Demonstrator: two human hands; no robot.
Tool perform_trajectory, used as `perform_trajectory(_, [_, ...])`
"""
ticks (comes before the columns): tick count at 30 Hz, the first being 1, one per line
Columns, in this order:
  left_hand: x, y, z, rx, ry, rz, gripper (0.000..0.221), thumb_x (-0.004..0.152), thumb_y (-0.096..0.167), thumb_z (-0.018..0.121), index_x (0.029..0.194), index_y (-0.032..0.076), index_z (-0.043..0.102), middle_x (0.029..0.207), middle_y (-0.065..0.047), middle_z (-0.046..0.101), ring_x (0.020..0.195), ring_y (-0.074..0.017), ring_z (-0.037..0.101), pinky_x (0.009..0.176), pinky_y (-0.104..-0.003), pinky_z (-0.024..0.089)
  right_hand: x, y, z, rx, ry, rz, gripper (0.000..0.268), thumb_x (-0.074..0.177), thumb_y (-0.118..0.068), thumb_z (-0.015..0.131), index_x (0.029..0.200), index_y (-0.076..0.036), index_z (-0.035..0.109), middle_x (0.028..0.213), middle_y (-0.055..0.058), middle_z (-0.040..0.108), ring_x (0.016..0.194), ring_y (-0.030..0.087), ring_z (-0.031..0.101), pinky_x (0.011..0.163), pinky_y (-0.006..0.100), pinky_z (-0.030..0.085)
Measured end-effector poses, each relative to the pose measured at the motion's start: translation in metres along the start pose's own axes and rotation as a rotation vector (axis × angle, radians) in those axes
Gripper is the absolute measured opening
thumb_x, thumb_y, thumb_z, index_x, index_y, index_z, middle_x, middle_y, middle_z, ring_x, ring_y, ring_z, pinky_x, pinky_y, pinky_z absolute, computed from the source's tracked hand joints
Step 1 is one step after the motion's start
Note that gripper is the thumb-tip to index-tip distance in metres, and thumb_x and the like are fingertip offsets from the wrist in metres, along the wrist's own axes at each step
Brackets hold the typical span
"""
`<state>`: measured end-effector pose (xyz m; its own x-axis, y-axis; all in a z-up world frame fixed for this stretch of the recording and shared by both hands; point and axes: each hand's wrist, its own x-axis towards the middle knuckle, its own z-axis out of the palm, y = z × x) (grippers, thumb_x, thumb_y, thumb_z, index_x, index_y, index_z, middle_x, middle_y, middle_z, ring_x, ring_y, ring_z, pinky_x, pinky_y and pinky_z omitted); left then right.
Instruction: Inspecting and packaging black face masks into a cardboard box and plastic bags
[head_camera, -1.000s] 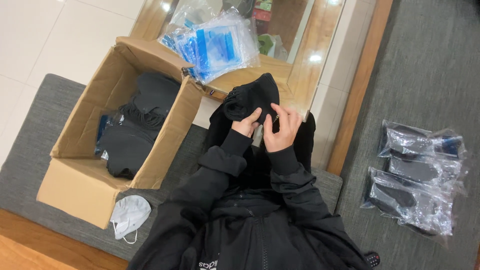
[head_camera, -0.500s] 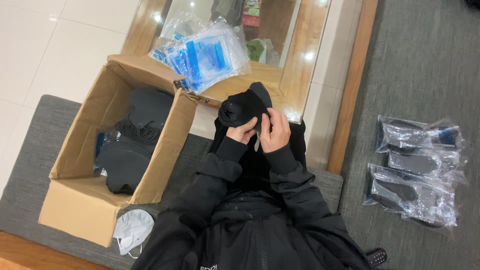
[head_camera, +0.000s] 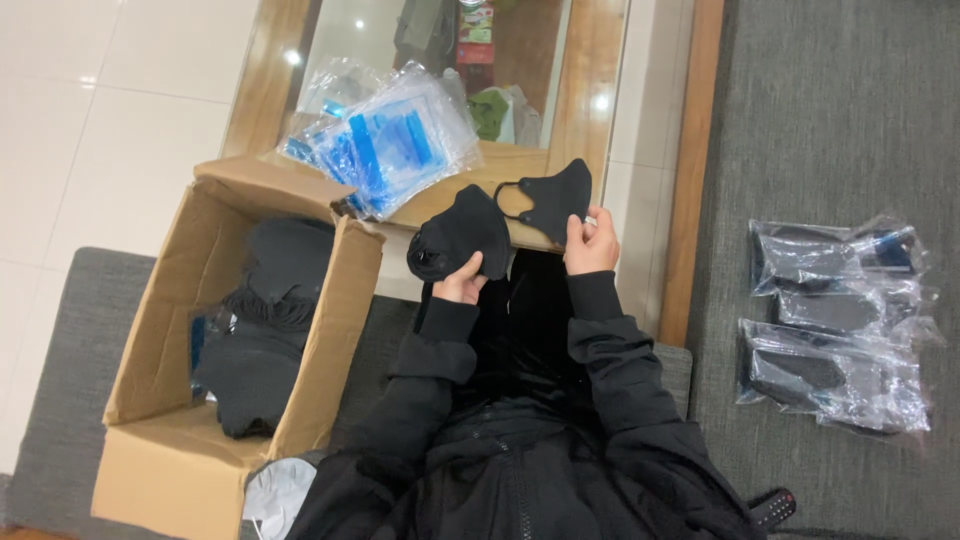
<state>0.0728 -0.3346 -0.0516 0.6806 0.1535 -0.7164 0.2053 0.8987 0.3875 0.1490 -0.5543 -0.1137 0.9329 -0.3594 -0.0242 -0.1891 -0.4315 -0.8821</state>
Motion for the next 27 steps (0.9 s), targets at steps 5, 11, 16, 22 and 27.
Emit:
perform_trajectory(5, [0.017,-0.005,-0.012,-0.05,-0.02,0.016,0.061,0.076,-0.011,0.09,0.128,-0.003,0.06,0.12,-0.027,0.071,0.105,-0.0481,0.071,0.095,-0.06,0.061,-0.015,-0.053,-0.021,-0.252,-0.023,-0.013,0.039,0.102,-0.031,0.062,0.134,-0.013,0.051,0.069,0.002,0.069,0.072,0.032,0.071,0.073,0.047,0.054])
perform_trajectory(11, [0.013,-0.003,-0.006,-0.002,-0.057,0.125,0.044,0.074,-0.013,0.087,0.113,0.002,0.075,0.111,-0.02,0.076,0.102,-0.0436,0.073,0.092,-0.057,0.062,-0.029,-0.087,-0.036,-0.489,-0.064,-0.134,0.054,0.101,-0.035,0.058,0.149,-0.017,0.041,0.093,0.011,0.067,0.079,0.041,0.071,0.072,0.055,0.055])
perform_trajectory(16, [0.019,-0.006,-0.012,0.019,-0.115,0.16,0.048,0.075,-0.014,0.086,0.116,0.007,0.075,0.115,-0.017,0.076,0.105,-0.0408,0.072,0.093,-0.058,0.061,-0.031,-0.074,-0.03,-0.632,-0.099,-0.218,0.041,0.103,-0.044,0.055,0.138,-0.022,0.061,0.088,0.003,0.053,0.07,0.036,0.068,0.067,0.048,0.056])
perform_trajectory(22, [0.016,0.003,0.003,0.013,-0.22,0.132,0.047,0.081,-0.011,0.083,0.124,0.004,0.072,0.121,-0.02,0.073,0.112,-0.0443,0.068,0.095,-0.058,0.06,-0.028,-0.064,-0.028,-0.619,-0.088,-0.258,0.043,0.102,-0.046,0.056,0.139,-0.025,0.061,0.086,0.0,0.047,0.068,0.035,0.066,0.065,0.049,0.055])
perform_trajectory(27, [0.047,-0.009,-0.018,0.048,-0.324,0.103,0.057,0.089,-0.003,0.08,0.142,0.011,0.062,0.136,-0.016,0.066,0.118,-0.0441,0.065,0.098,-0.056,0.059,-0.033,-0.069,-0.03,-0.528,-0.02,-0.354,0.039,0.104,-0.04,0.058,0.138,-0.022,0.062,0.085,-0.003,0.047,0.068,0.028,0.066,0.063,0.042,0.055])
